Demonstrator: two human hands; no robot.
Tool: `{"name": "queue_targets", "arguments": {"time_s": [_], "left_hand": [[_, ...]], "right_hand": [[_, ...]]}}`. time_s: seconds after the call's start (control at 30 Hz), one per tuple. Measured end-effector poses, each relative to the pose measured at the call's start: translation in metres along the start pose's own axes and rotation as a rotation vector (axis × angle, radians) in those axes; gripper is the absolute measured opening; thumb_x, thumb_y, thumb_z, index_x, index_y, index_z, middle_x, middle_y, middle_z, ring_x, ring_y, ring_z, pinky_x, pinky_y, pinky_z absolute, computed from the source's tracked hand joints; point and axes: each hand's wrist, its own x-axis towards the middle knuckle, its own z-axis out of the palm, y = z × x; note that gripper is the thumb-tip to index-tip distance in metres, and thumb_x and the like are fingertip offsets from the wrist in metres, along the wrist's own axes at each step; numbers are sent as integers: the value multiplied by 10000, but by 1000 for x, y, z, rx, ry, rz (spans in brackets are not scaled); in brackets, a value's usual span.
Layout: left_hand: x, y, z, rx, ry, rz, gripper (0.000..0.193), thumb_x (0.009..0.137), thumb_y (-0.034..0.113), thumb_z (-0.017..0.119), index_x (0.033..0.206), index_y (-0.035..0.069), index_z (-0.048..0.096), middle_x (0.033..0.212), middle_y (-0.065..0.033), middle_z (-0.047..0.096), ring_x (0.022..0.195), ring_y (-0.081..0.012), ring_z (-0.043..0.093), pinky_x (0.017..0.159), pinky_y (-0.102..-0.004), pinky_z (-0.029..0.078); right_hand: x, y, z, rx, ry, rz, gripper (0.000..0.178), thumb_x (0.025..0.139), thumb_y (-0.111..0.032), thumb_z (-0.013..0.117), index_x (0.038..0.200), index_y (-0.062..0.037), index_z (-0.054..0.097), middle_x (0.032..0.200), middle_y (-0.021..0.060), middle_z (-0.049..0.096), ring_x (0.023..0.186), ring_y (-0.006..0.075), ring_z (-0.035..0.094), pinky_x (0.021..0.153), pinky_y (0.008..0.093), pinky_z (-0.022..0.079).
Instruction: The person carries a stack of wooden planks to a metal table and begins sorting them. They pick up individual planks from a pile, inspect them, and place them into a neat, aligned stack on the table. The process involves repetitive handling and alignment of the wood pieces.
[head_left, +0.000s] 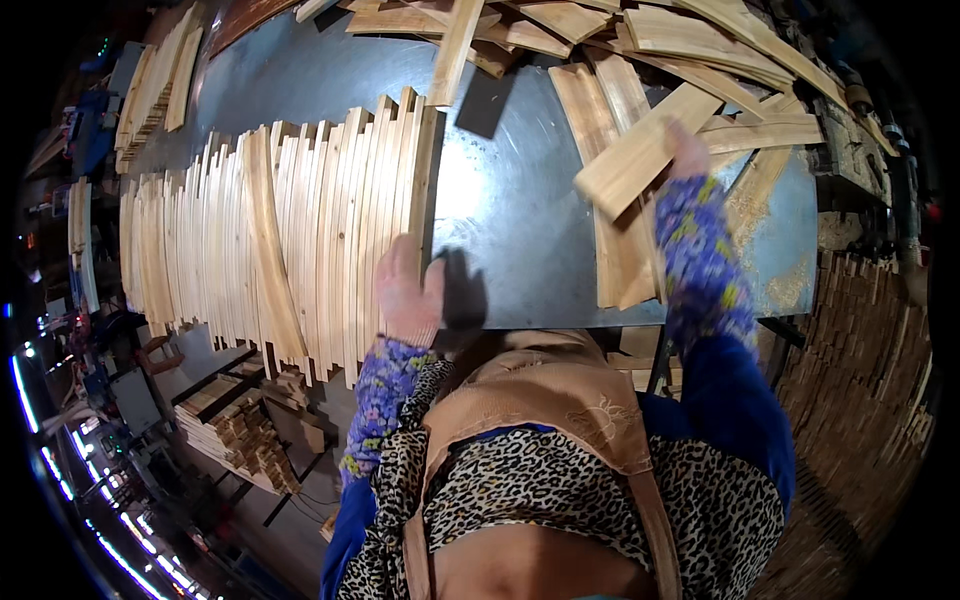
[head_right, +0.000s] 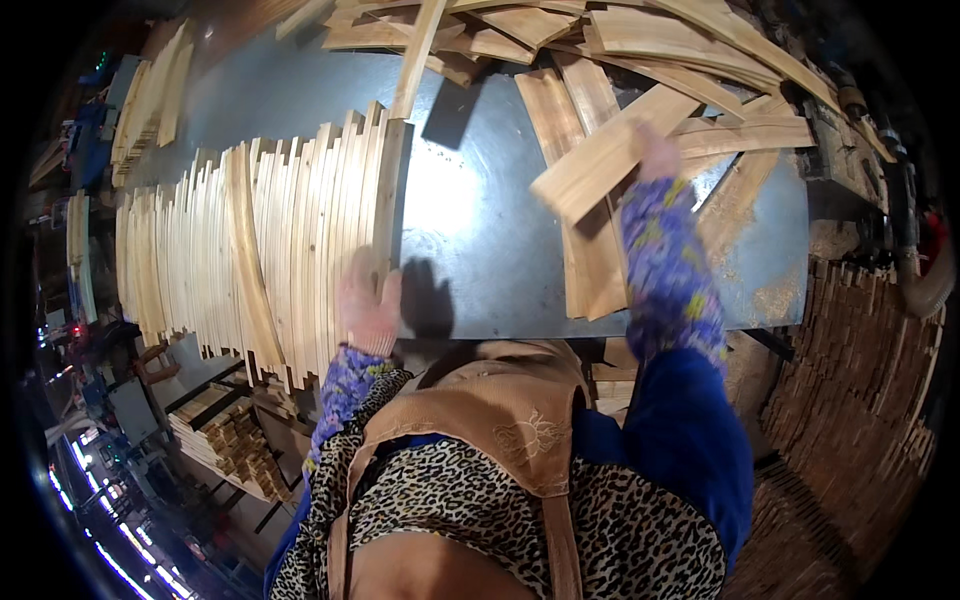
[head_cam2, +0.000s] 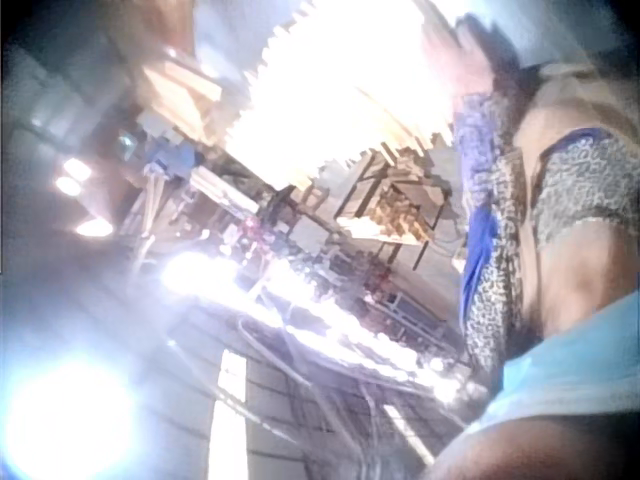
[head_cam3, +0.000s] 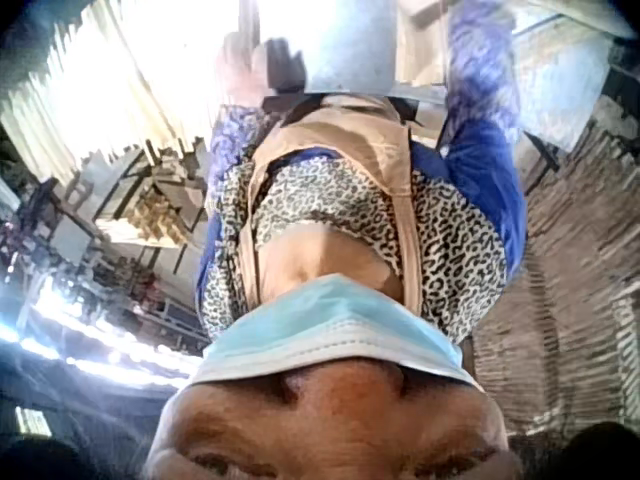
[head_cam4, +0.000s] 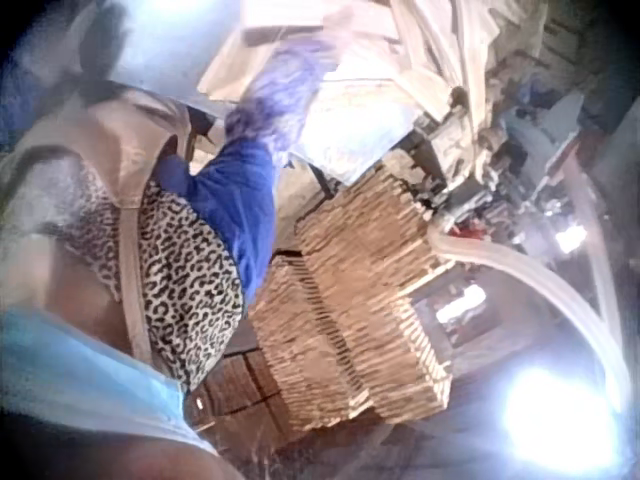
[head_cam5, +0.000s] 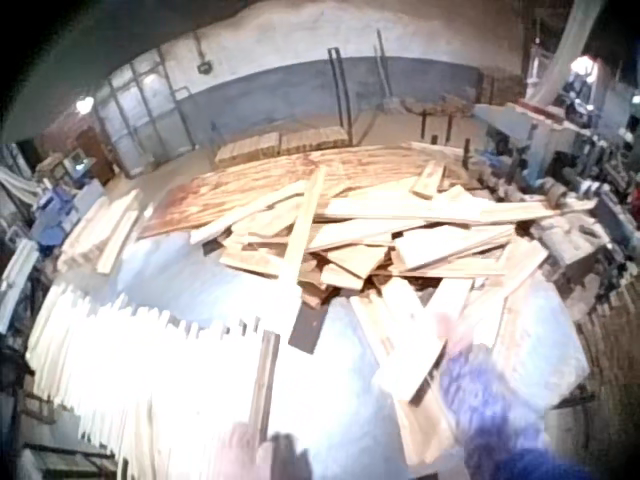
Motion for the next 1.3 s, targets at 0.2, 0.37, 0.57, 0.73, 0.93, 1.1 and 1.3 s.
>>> {"name": "queue_targets", "arguments": {"time_s": [0.2,0.37,0.57,0.73,0.93,1.1,1.3], "left_hand": [[60,87,23,-300,-714,-60,778,921,611,743,1382,-10,654,1188,-246,761,1118,-373,741,1000,-452,577],[53,43,11,93,-615,-341,675,918,609,761,1186,-11,755,997,-173,771,1006,-293,753,1000,-418,581],[17,-20,13,500,-188,-3,837,846,273,849,1556,110,437,1477,-170,470,1422,-365,436,1244,-594,257],[19,-31,15,522,-202,1,848,865,341,837,1572,124,423,1502,-181,457,1444,-363,418,1270,-579,226],[0,-25,20,494,-83,151,802,860,424,818,1540,144,498,1482,-136,472,1423,-335,418,1270,-572,232],[-14,-46,2,503,-149,74,768,889,425,792,1542,132,513,1516,-152,466,1448,-347,404,1277,-581,216],[-26,-28,1,-87,-172,49,745,946,448,725,1566,84,529,1549,-218,553,1488,-373,459,1282,-528,291]], "right_hand": [[-195,119,43,-153,-352,184,581,1039,-243,742,1508,23,525,1187,123,712,1117,253,684,1015,366,572],[-188,98,8,-1153,-242,-309,847,1013,-513,693,1640,-24,401,1580,217,543,1490,341,498,1244,451,388],[-176,76,-21,-1782,-76,-223,1117,884,-589,768,1717,-69,235,1722,232,359,1589,390,348,1243,501,376],[-187,72,4,-1755,-7,-254,1070,858,-567,787,1677,-74,306,1544,244,514,1434,413,504,1146,506,478],[-160,47,11,-1780,2,-146,952,875,-606,771,1590,-71,438,1522,239,538,1403,399,560,1133,486,509],[-132,25,25,-1782,-107,-102,712,949,-503,668,1480,-33,602,1514,209,605,1388,356,620,1156,467,513],[-144,0,40,-1789,-241,-148,490,1016,-400,586,1299,-26,731,1226,245,758,1209,386,725,1050,487,577]]}}
